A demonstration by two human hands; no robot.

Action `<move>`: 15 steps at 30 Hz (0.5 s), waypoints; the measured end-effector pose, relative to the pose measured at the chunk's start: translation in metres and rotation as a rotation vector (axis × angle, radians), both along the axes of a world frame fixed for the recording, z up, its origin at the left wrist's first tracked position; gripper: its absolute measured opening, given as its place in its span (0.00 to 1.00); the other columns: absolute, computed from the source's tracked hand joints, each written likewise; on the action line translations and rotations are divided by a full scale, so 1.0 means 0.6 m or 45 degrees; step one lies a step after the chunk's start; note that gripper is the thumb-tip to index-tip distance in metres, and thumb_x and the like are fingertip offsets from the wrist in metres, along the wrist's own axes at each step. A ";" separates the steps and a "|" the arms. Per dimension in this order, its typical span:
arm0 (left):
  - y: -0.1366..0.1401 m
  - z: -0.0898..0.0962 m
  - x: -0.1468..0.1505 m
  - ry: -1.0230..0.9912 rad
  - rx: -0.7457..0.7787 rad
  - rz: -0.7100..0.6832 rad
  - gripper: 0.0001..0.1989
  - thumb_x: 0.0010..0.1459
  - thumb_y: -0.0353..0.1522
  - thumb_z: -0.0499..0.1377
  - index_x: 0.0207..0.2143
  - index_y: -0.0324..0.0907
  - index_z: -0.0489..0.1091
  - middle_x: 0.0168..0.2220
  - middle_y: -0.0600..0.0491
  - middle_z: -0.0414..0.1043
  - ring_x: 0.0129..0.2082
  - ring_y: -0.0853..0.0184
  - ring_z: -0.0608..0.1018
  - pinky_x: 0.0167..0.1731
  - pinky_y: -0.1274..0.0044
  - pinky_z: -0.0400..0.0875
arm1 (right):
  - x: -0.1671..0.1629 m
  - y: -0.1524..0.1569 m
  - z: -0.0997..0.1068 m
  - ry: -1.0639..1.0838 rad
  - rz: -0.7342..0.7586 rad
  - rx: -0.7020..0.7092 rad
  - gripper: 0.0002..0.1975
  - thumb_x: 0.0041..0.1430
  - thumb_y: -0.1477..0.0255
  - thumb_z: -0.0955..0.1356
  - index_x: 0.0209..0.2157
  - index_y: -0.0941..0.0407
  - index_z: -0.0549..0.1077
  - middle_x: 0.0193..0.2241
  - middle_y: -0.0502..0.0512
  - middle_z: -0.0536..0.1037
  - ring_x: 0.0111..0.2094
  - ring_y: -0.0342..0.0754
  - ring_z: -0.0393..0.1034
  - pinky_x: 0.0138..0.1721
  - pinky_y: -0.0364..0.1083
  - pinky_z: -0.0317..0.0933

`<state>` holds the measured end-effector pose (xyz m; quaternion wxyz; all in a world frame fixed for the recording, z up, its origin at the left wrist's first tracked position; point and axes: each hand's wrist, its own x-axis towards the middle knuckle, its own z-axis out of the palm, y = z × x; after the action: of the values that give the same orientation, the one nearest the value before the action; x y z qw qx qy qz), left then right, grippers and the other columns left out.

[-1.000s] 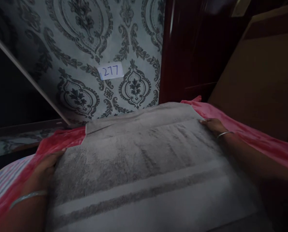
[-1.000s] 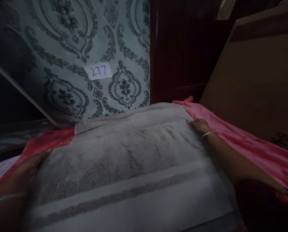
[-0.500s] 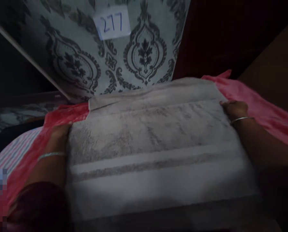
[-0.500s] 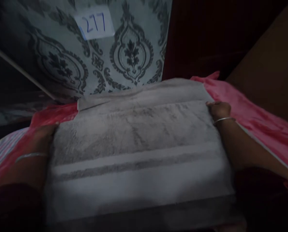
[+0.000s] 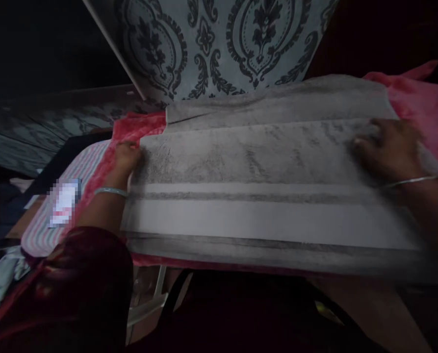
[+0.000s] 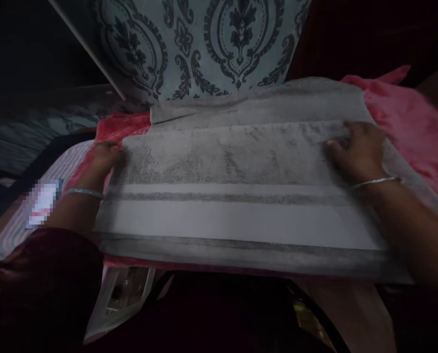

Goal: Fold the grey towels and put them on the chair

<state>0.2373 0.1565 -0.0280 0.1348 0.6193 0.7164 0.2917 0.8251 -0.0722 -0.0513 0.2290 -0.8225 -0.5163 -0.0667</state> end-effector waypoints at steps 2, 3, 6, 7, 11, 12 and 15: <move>-0.064 0.005 0.024 0.146 0.201 -0.186 0.13 0.56 0.32 0.61 0.43 0.36 0.71 0.44 0.49 0.75 0.41 0.65 0.74 0.53 0.66 0.69 | -0.075 -0.041 0.001 -0.007 0.468 0.039 0.27 0.70 0.57 0.63 0.56 0.67 0.73 0.58 0.75 0.70 0.62 0.58 0.62 0.61 0.58 0.55; -0.103 0.007 0.037 0.170 0.250 -0.355 0.13 0.57 0.34 0.60 0.44 0.38 0.71 0.45 0.49 0.75 0.43 0.63 0.75 0.53 0.66 0.69 | -0.113 -0.065 -0.001 0.024 0.689 0.035 0.24 0.70 0.58 0.62 0.53 0.63 0.76 0.56 0.70 0.73 0.60 0.56 0.65 0.60 0.56 0.58; -0.236 0.003 0.072 0.146 0.159 -1.004 0.15 0.62 0.40 0.57 0.47 0.42 0.73 0.47 0.48 0.76 0.47 0.61 0.77 0.51 0.66 0.72 | -0.209 -0.141 -0.020 0.089 1.131 0.039 0.19 0.70 0.59 0.62 0.51 0.54 0.77 0.56 0.60 0.74 0.59 0.54 0.66 0.60 0.56 0.62; -0.279 -0.003 0.082 0.147 0.165 -1.182 0.15 0.63 0.41 0.57 0.47 0.43 0.73 0.48 0.48 0.76 0.49 0.60 0.77 0.52 0.65 0.72 | -0.230 -0.165 -0.030 0.079 1.172 0.050 0.18 0.70 0.60 0.63 0.52 0.52 0.77 0.57 0.59 0.73 0.60 0.55 0.65 0.60 0.58 0.62; -0.402 -0.039 0.112 0.228 0.255 -1.440 0.18 0.63 0.40 0.60 0.54 0.45 0.70 0.57 0.45 0.71 0.58 0.57 0.72 0.57 0.59 0.69 | -0.246 -0.233 -0.070 -0.033 1.101 0.134 0.20 0.69 0.63 0.64 0.59 0.49 0.71 0.60 0.57 0.71 0.61 0.56 0.65 0.60 0.60 0.63; -0.420 -0.049 0.118 0.272 0.284 -1.438 0.18 0.63 0.40 0.61 0.54 0.45 0.70 0.57 0.44 0.71 0.58 0.56 0.72 0.57 0.59 0.69 | -0.237 -0.245 -0.079 -0.062 1.082 0.171 0.21 0.69 0.63 0.63 0.61 0.48 0.69 0.60 0.58 0.71 0.60 0.56 0.66 0.60 0.59 0.64; -0.447 -0.078 0.133 0.420 0.382 -1.367 0.15 0.65 0.36 0.58 0.52 0.42 0.71 0.55 0.43 0.72 0.58 0.56 0.71 0.57 0.60 0.69 | -0.196 -0.268 -0.107 -0.162 1.002 0.239 0.24 0.69 0.62 0.61 0.65 0.45 0.64 0.56 0.59 0.74 0.55 0.55 0.71 0.58 0.57 0.67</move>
<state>0.3171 -0.1119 -0.0746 0.0611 0.9455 0.2642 0.1805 0.7075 -0.2328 -0.1157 0.2787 -0.5320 -0.7964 -0.0715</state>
